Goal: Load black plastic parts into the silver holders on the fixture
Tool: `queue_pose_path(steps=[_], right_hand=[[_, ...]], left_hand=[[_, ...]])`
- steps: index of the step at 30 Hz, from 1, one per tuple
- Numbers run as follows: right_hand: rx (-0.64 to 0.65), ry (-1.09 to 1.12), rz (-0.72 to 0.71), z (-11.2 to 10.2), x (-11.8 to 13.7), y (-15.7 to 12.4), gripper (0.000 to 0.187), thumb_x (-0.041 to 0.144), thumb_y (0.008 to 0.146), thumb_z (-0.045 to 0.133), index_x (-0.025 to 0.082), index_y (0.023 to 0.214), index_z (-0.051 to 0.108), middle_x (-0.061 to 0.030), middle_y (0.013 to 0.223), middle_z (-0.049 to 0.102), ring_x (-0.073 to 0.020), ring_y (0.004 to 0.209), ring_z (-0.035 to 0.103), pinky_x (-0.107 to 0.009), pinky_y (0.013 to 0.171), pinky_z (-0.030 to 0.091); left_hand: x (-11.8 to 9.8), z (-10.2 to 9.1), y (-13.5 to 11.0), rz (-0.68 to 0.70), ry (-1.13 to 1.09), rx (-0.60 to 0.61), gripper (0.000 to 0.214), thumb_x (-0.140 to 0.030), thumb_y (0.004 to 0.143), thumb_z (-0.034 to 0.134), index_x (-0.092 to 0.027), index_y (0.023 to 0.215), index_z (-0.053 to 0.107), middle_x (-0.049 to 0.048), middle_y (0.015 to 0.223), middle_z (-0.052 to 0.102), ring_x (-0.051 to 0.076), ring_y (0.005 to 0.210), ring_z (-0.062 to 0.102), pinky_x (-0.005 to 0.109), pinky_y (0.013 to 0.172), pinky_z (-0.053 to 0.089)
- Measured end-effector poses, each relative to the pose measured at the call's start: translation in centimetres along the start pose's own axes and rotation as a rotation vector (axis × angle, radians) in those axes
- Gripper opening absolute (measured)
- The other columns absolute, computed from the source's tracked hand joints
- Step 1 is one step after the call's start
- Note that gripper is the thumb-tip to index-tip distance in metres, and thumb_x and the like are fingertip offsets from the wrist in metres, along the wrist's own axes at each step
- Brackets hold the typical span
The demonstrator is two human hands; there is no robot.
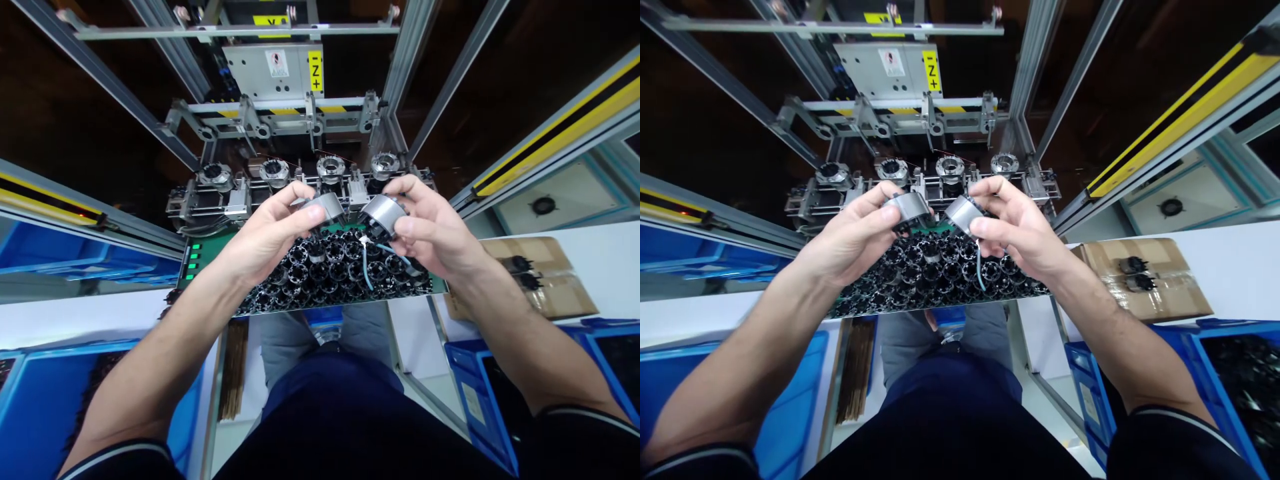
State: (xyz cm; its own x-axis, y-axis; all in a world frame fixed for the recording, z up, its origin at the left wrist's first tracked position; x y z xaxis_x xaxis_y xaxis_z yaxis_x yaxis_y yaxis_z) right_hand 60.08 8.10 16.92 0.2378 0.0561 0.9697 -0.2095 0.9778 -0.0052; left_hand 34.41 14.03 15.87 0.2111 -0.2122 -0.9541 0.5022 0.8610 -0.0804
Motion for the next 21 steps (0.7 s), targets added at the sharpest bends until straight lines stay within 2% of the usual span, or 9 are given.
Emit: queue_pose_path(steps=[2,4,7,9,14,17,21], right_hand=[[0.055,0.05,0.048,0.5,-0.1,-0.6,0.071,0.04,0.083,0.107,0.029,0.142,0.07,-0.0041,0.131,0.076,-0.0076,0.065,0.062,-0.024,0.047,0.04],[0.117,0.094,0.075,1.0,-0.3,-1.1,0.073,0.039,0.083,0.106,0.029,0.145,0.07,-0.0051,0.137,0.076,-0.0077,0.067,0.065,-0.023,0.049,0.045],[0.145,0.137,0.053,1.3,-0.6,-1.5,0.06,0.036,0.088,0.106,0.031,0.135,0.069,0.0005,0.115,0.076,-0.0094,0.073,0.068,-0.022,0.062,0.057],[0.14,0.135,0.037,1.4,-0.7,-1.7,0.054,0.037,0.093,0.105,0.032,0.133,0.068,0.0028,0.105,0.072,-0.0096,0.073,0.069,-0.022,0.065,0.059],[0.177,0.069,0.081,1.4,-1.1,-2.0,0.062,0.041,0.096,0.104,0.029,0.143,0.066,-0.0039,0.123,0.079,-0.0099,0.07,0.071,-0.021,0.054,0.052],[0.134,0.036,0.062,1.0,-1.3,-1.8,0.057,0.048,0.097,0.103,0.029,0.138,0.069,-0.0015,0.115,0.078,-0.0098,0.068,0.07,-0.023,0.057,0.055],[0.044,-0.029,0.066,0.3,-1.5,-1.3,0.056,0.05,0.095,0.103,0.033,0.14,0.075,-0.0014,0.112,0.076,-0.0113,0.066,0.067,-0.027,0.055,0.056]], left_hand=[[-0.2,0.7,-0.7,-0.032,-0.028,0.02,0.069,-0.058,0.074,0.118,-0.03,0.128,0.086,0.0011,0.107,0.08,0.015,0.09,0.071,0.021,0.072,0.057],[-0.3,1.3,-1.3,-0.08,-0.046,0.041,0.075,-0.06,0.074,0.118,-0.028,0.135,0.089,0.0028,0.11,0.08,0.013,0.086,0.07,0.02,0.069,0.057],[-0.4,2.0,-1.9,-0.125,-0.074,0.058,0.069,-0.061,0.074,0.117,-0.022,0.125,0.093,0.0058,0.112,0.081,0.011,0.083,0.066,0.018,0.065,0.054],[-0.3,2.2,-2.1,-0.135,-0.101,0.053,0.066,-0.059,0.071,0.119,-0.022,0.12,0.094,0.0059,0.111,0.081,0.009,0.08,0.063,0.015,0.062,0.052],[0.0,2.3,-1.7,-0.17,-0.096,0.074,0.062,-0.057,0.071,0.119,-0.023,0.116,0.095,0.0007,0.098,0.074,0.0,0.061,0.045,0.013,0.052,0.043],[0.4,2.2,-1.1,-0.185,-0.044,0.092,0.064,-0.06,0.072,0.117,-0.026,0.121,0.093,-0.0033,0.087,0.065,0.001,0.055,0.038,0.016,0.047,0.039],[1.2,1.7,0.1,-0.162,0.026,0.085,0.062,-0.067,0.074,0.112,-0.026,0.116,0.091,-0.0025,0.084,0.063,0.002,0.051,0.037,0.021,0.044,0.039]])
Point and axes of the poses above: each hand's wrist, its own y-axis towards the middle knuckle, its own z-axis out of the palm, x = y × z, the point moved 4 cm from there along y, towards the middle knuckle
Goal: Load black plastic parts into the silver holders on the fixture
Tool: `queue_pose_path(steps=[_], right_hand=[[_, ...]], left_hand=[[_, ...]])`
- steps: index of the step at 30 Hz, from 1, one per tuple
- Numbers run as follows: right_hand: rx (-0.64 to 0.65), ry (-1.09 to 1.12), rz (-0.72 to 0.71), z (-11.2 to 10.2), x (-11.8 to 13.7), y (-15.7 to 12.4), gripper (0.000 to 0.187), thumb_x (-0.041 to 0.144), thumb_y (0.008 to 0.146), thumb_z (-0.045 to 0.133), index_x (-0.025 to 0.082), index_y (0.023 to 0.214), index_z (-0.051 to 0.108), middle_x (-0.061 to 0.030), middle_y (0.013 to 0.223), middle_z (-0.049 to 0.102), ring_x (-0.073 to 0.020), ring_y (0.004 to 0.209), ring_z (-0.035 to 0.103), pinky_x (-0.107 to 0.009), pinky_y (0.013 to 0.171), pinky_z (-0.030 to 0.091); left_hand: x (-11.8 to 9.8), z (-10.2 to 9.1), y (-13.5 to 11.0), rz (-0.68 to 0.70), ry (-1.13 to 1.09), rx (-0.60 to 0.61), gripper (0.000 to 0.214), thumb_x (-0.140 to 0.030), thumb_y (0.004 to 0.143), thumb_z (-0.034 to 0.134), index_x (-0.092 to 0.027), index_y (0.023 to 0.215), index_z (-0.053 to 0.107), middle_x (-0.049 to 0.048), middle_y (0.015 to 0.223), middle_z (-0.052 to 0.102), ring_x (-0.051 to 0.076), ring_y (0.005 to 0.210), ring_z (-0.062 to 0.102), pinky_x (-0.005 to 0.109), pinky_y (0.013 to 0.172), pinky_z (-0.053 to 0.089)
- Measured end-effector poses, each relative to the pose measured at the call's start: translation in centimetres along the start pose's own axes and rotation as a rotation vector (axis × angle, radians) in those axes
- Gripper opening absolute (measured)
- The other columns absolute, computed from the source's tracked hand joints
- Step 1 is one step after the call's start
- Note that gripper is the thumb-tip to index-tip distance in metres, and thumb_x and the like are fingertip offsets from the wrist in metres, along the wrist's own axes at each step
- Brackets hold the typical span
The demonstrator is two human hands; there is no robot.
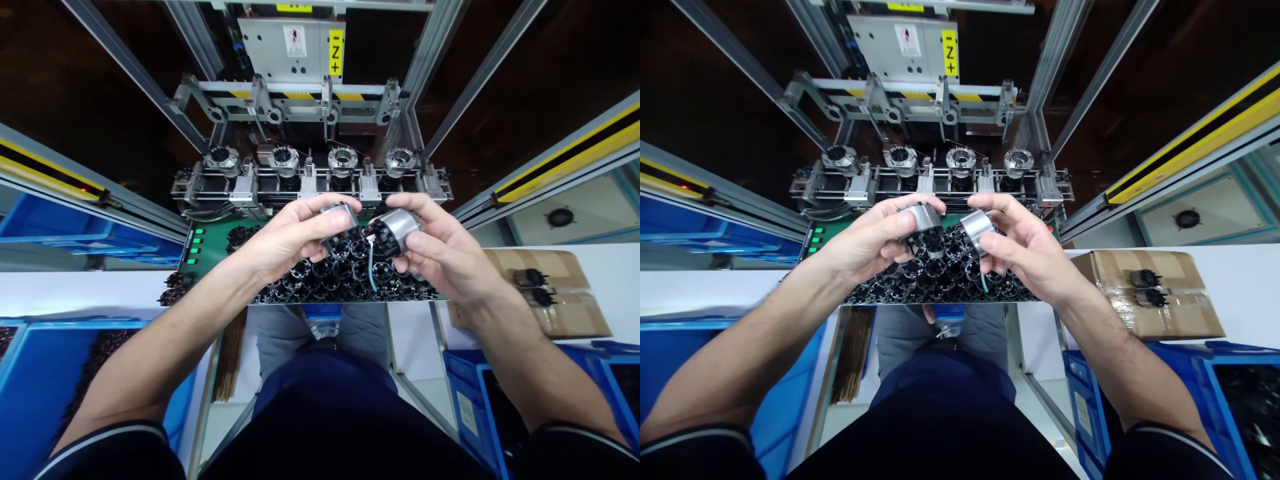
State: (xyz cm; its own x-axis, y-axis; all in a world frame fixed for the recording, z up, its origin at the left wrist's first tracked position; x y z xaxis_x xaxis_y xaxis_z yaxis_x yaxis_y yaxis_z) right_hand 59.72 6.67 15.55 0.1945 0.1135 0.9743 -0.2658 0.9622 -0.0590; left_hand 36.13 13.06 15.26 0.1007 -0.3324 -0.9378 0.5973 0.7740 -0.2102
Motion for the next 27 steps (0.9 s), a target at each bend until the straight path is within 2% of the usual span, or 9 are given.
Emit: queue_pose_path(steps=[3,7,9,12,16,19,23,27], right_hand=[[-0.04,-0.035,0.04,-0.7,-0.1,0.7,0.058,0.051,0.089,0.105,0.031,0.136,0.077,-0.004,0.114,0.077,-0.0145,0.067,0.066,-0.031,0.052,0.054],[-0.077,-0.039,0.044,-1.7,-0.2,1.9,0.055,0.043,0.08,0.108,0.033,0.126,0.079,-0.0015,0.106,0.074,-0.0157,0.067,0.063,-0.034,0.057,0.055],[-0.098,-0.043,0.039,-2.3,-0.4,2.5,0.056,0.042,0.079,0.109,0.035,0.127,0.081,-0.0013,0.106,0.074,-0.0165,0.069,0.064,-0.034,0.058,0.055],[-0.14,-0.088,0.038,-3.0,-0.8,3.4,0.057,0.05,0.082,0.109,0.037,0.131,0.083,-0.0037,0.113,0.075,-0.018,0.075,0.068,-0.035,0.06,0.058],[-0.219,-0.178,-0.034,-4.3,-1.0,5.2,0.053,0.055,0.089,0.106,0.034,0.134,0.089,-0.0057,0.116,0.078,-0.016,0.072,0.067,-0.035,0.059,0.056],[-0.277,-0.289,-0.154,-6.0,-0.8,7.6,0.048,0.048,0.085,0.11,0.031,0.126,0.092,-0.0055,0.113,0.079,-0.015,0.072,0.067,-0.036,0.062,0.056],[-0.319,-0.54,-0.249,-9.5,-1.4,12.1,0.063,0.047,0.069,0.118,0.026,0.121,0.088,-0.0108,0.122,0.08,-0.0242,0.087,0.073,-0.046,0.076,0.062],[-0.245,-0.601,-0.222,-12.9,-4.3,16.8,0.068,0.046,0.075,0.113,0.029,0.132,0.082,-0.0125,0.132,0.08,-0.034,0.115,0.073,-0.054,0.099,0.064]], left_hand=[[0.4,-0.8,0.9,-0.009,0.013,-0.022,0.064,-0.067,0.076,0.111,-0.025,0.12,0.091,0.0003,0.089,0.069,0.003,0.051,0.041,0.022,0.046,0.046],[0.5,-1.6,2.2,-0.034,0.002,-0.003,0.07,-0.052,0.074,0.115,-0.027,0.135,0.09,0.0025,0.103,0.077,0.006,0.06,0.059,0.024,0.059,0.065],[0.6,-1.9,2.9,-0.007,0.01,-0.007,0.071,-0.054,0.078,0.114,-0.029,0.139,0.089,0.0022,0.103,0.076,0.008,0.063,0.064,0.025,0.06,0.066],[0.9,-2.6,4.1,0.037,0.047,-0.053,0.066,-0.065,0.084,0.109,-0.026,0.133,0.09,0.0042,0.105,0.075,0.012,0.068,0.07,0.026,0.056,0.064],[1.3,-4.4,5.9,0.062,0.107,-0.119,0.067,-0.06,0.08,0.113,-0.022,0.13,0.088,0.0063,0.11,0.078,0.021,0.085,0.08,0.03,0.064,0.068],[0.6,-6.4,7.5,0.123,0.196,-0.16,0.073,-0.058,0.075,0.116,-0.02,0.131,0.088,0.0072,0.116,0.083,0.025,0.095,0.082,0.032,0.07,0.067],[-0.6,-10.3,10.7,0.215,0.487,-0.306,0.086,-0.052,0.063,0.123,-0.017,0.131,0.085,0.0035,0.114,0.085,0.027,0.108,0.081,0.031,0.08,0.064],[1.2,-14.5,14.6,0.211,0.644,-0.365,0.093,-0.068,0.071,0.113,-0.013,0.136,0.077,-0.0043,0.112,0.08,0.018,0.117,0.075,0.023,0.091,0.056]])
Point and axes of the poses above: each hand's wrist, its own y-axis towards the middle knuckle, its own z-axis out of the palm, x = y × z, the point moved 4 cm from there along y, towards the middle knuckle
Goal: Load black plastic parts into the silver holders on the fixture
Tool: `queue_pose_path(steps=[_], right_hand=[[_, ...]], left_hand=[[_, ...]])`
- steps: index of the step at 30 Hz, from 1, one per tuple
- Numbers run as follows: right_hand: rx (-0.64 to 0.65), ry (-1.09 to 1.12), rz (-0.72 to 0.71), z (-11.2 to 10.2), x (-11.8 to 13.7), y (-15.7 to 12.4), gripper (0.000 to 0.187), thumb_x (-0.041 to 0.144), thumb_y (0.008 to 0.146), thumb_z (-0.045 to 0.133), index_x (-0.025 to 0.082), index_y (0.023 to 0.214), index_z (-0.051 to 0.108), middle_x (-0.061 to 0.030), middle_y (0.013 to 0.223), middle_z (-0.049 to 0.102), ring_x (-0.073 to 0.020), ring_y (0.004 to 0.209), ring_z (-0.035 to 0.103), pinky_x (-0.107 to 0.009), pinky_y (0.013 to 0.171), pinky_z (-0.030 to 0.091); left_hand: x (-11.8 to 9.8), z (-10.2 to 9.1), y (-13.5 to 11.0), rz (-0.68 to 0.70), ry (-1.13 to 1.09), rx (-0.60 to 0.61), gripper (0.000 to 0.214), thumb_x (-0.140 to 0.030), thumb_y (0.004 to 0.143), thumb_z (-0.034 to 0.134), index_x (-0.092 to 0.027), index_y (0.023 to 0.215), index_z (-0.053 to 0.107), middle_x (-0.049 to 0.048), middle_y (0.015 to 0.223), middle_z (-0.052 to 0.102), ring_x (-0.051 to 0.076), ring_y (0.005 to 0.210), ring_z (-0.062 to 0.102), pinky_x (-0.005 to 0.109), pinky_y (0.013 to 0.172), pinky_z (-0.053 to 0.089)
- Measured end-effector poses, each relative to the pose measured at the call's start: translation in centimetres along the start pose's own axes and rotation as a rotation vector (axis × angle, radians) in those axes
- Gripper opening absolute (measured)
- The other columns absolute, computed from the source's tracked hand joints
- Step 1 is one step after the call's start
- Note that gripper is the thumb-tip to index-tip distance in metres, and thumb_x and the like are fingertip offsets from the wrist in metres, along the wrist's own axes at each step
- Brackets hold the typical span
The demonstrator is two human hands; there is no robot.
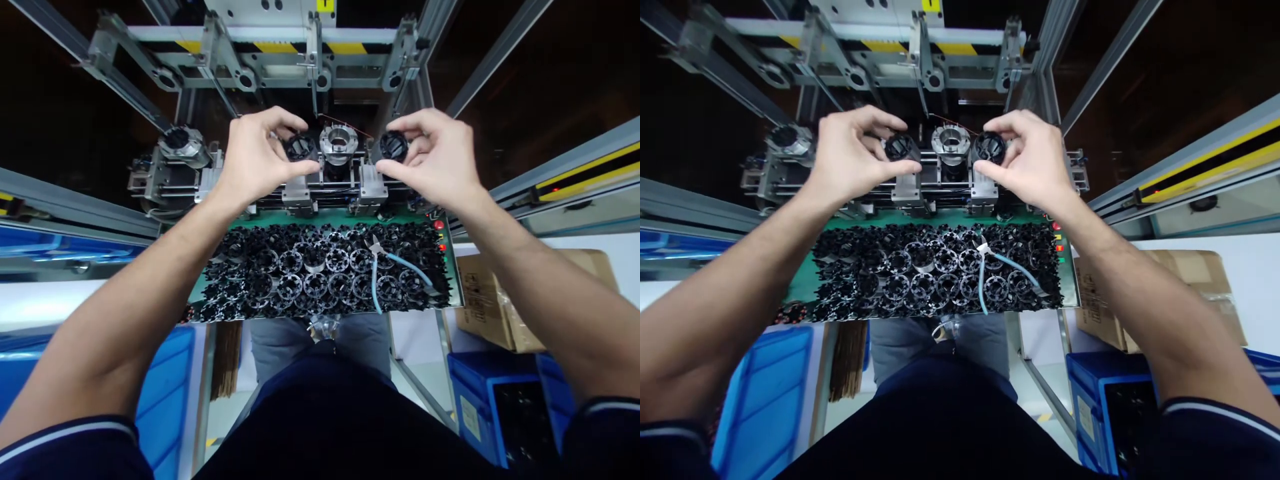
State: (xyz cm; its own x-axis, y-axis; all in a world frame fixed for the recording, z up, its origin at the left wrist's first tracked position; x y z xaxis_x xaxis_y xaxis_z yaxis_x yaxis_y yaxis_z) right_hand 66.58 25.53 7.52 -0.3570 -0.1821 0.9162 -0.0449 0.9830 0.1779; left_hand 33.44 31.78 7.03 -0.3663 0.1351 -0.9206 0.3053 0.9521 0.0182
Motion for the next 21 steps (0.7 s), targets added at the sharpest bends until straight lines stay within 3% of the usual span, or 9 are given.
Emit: queue_pose_path(steps=[3,6,9,11,14,17,21], right_hand=[[0.047,-0.19,0.047,0.7,-3.2,1.7,0.064,0.05,0.074,0.106,0.026,0.128,0.082,-0.0135,0.122,0.08,-0.0396,0.121,0.075,-0.063,0.112,0.063],[0.05,-0.32,0.039,1.3,-4.4,2.1,0.06,0.056,0.075,0.101,0.027,0.125,0.083,-0.0128,0.118,0.08,-0.0374,0.111,0.076,-0.065,0.113,0.062],[0.01,-0.29,0.015,1.2,-4.0,1.7,0.062,0.06,0.079,0.098,0.028,0.129,0.083,-0.0116,0.124,0.082,-0.0312,0.098,0.074,-0.062,0.106,0.064],[0.06,-0.333,0.0,1.3,-3.4,1.5,0.061,0.06,0.078,0.099,0.027,0.126,0.083,-0.0117,0.117,0.082,-0.0345,0.101,0.075,-0.066,0.11,0.063],[0.12,-0.412,-0.025,1.6,-2.6,1.2,0.057,0.06,0.079,0.097,0.028,0.125,0.083,-0.0111,0.109,0.081,-0.0379,0.104,0.076,-0.069,0.118,0.06],[0.121,-0.43,-0.009,1.8,-2.2,1.2,0.055,0.057,0.081,0.093,0.026,0.125,0.081,-0.0094,0.103,0.079,-0.0365,0.098,0.077,-0.068,0.112,0.062],[0.114,-0.38,-0.025,1.2,-1.4,1.9,0.056,0.05,0.076,0.1,0.026,0.12,0.076,-0.0081,0.107,0.078,-0.0333,0.099,0.073,-0.062,0.106,0.062]], left_hand=[[2.8,0.3,1.7,0.053,0.046,-0.008,0.089,-0.074,0.061,0.115,-0.018,0.122,0.082,-0.0037,0.107,0.079,0.013,0.097,0.069,0.024,0.077,0.046],[3.5,0.3,1.8,0.091,0.124,0.028,0.082,-0.067,0.061,0.117,-0.018,0.12,0.088,-0.0019,0.083,0.074,0.016,0.08,0.06,0.03,0.072,0.041],[3.2,-0.3,0.9,0.074,0.101,0.021,0.079,-0.067,0.074,0.11,-0.019,0.132,0.087,-0.0049,0.087,0.077,0.014,0.077,0.057,0.03,0.074,0.041],[3.3,-0.6,0.3,0.05,0.089,0.052,0.082,-0.069,0.07,0.111,-0.02,0.131,0.087,-0.0048,0.094,0.079,0.012,0.078,0.056,0.029,0.074,0.041],[4.2,-0.8,0.0,0.033,0.101,0.078,0.09,-0.073,0.063,0.113,-0.023,0.132,0.087,-0.0062,0.085,0.075,0.013,0.081,0.057,0.028,0.076,0.042],[4.6,-0.9,0.1,0.062,0.1,0.034,0.087,-0.077,0.062,0.111,-0.024,0.127,0.088,-0.0044,0.087,0.078,0.013,0.072,0.057,0.029,0.069,0.04],[2.9,-0.1,-0.9,0.123,0.162,0.117,0.085,-0.075,0.064,0.112,-0.019,0.124,0.09,-0.0014,0.076,0.074,0.014,0.062,0.058,0.03,0.066,0.043]])
Point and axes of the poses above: each hand's wrist, its own y-axis towards the middle knuckle, its own z-axis out of the palm, x = y × z, the point moved 4 cm from there along y, towards the middle knuckle
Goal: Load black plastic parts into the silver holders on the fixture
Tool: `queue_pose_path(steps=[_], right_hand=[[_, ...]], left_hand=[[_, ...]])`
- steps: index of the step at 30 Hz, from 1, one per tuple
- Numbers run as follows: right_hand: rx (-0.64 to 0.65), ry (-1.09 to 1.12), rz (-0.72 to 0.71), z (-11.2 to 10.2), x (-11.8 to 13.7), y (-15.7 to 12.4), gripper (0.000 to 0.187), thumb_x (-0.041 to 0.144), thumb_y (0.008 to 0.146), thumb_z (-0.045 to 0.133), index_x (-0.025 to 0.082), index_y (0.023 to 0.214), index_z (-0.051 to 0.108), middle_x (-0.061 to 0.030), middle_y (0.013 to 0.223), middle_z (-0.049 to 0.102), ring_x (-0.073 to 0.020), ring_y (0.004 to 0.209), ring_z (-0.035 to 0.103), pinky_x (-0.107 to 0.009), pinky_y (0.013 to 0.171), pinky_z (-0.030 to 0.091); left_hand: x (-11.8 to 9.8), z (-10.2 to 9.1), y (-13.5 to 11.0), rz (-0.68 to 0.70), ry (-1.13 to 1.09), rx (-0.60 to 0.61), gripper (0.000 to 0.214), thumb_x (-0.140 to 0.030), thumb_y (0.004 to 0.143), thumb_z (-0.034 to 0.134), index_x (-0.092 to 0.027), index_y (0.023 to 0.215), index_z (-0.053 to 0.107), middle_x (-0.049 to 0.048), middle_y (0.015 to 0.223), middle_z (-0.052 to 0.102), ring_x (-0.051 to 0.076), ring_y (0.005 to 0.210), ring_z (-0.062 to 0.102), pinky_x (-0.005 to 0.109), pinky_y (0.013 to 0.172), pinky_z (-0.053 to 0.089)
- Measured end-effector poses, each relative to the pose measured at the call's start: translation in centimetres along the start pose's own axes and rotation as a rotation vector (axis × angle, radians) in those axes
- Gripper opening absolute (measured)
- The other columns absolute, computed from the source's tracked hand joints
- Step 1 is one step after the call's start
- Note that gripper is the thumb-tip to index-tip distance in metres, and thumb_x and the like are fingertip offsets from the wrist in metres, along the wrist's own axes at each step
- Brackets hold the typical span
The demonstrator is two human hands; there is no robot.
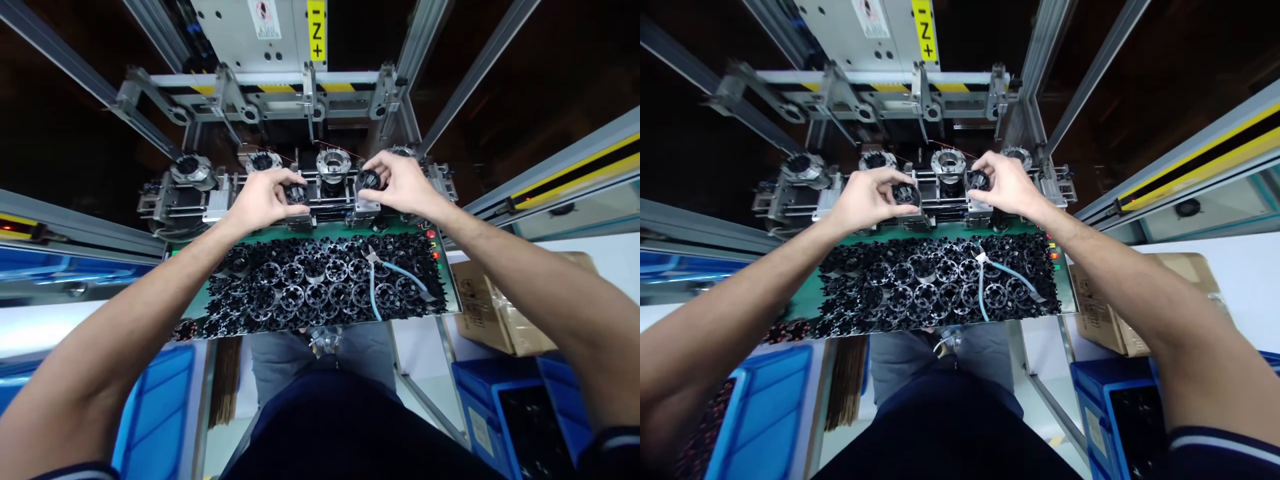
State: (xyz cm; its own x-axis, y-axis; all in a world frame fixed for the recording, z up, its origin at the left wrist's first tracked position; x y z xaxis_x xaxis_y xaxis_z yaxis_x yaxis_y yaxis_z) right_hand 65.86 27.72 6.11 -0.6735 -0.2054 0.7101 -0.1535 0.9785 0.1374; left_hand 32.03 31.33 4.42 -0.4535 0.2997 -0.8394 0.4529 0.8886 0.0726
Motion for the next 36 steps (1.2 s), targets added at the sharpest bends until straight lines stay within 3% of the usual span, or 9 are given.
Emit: queue_pose_path(steps=[5,8,12,16,19,23,25,32,36], right_hand=[[-0.23,0.199,0.012,-5.1,-2.3,2.3,0.065,0.041,0.076,0.11,0.028,0.125,0.069,-0.0025,0.107,0.076,-0.0239,0.104,0.062,-0.049,0.106,0.058],[-0.28,0.096,0.05,-7.6,-4.9,3.8,0.063,0.037,0.08,0.106,0.025,0.133,0.074,-0.0016,0.106,0.077,-0.0206,0.099,0.058,-0.048,0.11,0.054],[-0.222,-0.089,0.085,-8.4,-7.4,5.3,0.062,0.026,0.075,0.101,0.019,0.133,0.081,-0.0067,0.116,0.081,-0.0222,0.097,0.063,-0.052,0.111,0.057],[-0.134,-0.227,0.039,-8.1,-8.3,6.3,0.052,0.022,0.065,0.105,0.02,0.114,0.088,-0.0093,0.108,0.081,-0.0348,0.109,0.075,-0.063,0.118,0.059],[-0.047,-0.274,0.052,-8.2,-8.6,7.2,0.058,0.028,0.063,0.113,0.021,0.116,0.09,-0.0077,0.103,0.08,-0.0357,0.107,0.078,-0.066,0.119,0.06],[0.081,-0.421,0.039,-8.6,-8.3,8.0,0.069,0.049,0.065,0.117,0.024,0.124,0.091,-0.0094,0.114,0.085,-0.0365,0.107,0.08,-0.062,0.115,0.065],[0.108,-0.474,0.042,-8.9,-8.2,8.1,0.072,0.053,0.068,0.116,0.023,0.128,0.091,-0.0107,0.117,0.087,-0.0368,0.107,0.081,-0.059,0.113,0.067],[0.157,-0.597,0.061,-8.6,-8.6,8.8,0.06,0.039,0.078,0.113,0.019,0.131,0.092,-0.0103,0.11,0.087,-0.0348,0.108,0.082,-0.056,0.114,0.065],[0.247,-0.692,0.039,-8.5,-8.9,10.4,0.059,0.023,0.073,0.115,0.026,0.128,0.095,-0.0064,0.114,0.089,-0.0352,0.11,0.083,-0.056,0.11,0.065]], left_hand=[[-3.9,0.3,-4.4,-0.041,-0.361,-0.199,0.076,-0.059,0.064,0.117,-0.024,0.126,0.089,0.0086,0.122,0.086,0.014,0.076,0.068,0.024,0.062,0.052],[-5.5,1.1,-8.4,-0.162,-0.561,-0.229,0.069,-0.046,0.06,0.119,-0.032,0.122,0.092,0.0049,0.112,0.087,0.015,0.078,0.07,0.021,0.06,0.057],[-6.3,1.6,-14.3,-0.307,-0.665,-0.304,0.055,-0.043,0.061,0.115,-0.046,0.112,0.095,-0.0004,0.109,0.091,0.016,0.068,0.066,0.024,0.054,0.055],[-5.9,0.8,-19.7,-0.356,-0.468,-0.448,0.062,-0.046,0.056,0.111,-0.062,0.112,0.09,-0.0095,0.122,0.093,0.036,0.112,0.087,0.046,0.081,0.072],[-5.0,0.2,-22.3,-0.445,-0.408,-0.52,0.062,-0.054,0.054,0.109,-0.063,0.112,0.089,-0.0095,0.123,0.093,0.04,0.119,0.086,0.048,0.076,0.073],[-3.7,-0.2,-23.8,-0.482,-0.533,-0.645,0.063,-0.048,0.053,0.116,-0.048,0.113,0.095,-0.0002,0.118,0.093,0.025,0.091,0.083,0.024,0.058,0.064],[-3.3,0.0,-24.1,-0.477,-0.618,-0.654,0.063,-0.048,0.057,0.119,-0.044,0.116,0.096,0.0029,0.118,0.093,0.018,0.079,0.077,0.019,0.055,0.062],[-3.9,0.8,-24.3,-0.537,-0.74,-0.618,0.068,-0.063,0.053,0.122,-0.047,0.114,0.096,0.0046,0.118,0.093,0.018,0.086,0.081,0.017,0.06,0.065],[-5.3,1.1,-23.6,-0.594,-0.805,-0.645,0.076,-0.065,0.041,0.124,-0.046,0.109,0.098,0.0029,0.116,0.093,0.009,0.066,0.068,0.013,0.056,0.062]])
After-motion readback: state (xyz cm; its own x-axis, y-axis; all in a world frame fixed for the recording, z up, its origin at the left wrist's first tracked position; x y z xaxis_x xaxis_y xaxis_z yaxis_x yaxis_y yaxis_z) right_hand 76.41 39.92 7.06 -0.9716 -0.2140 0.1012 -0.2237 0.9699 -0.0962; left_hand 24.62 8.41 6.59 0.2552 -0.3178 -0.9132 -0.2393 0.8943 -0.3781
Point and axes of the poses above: each hand's wrist, its own y-axis towards the middle knuckle, its own z-axis out of the palm, x = y × z, the point moved 4 cm from there along y, towards the middle knuckle
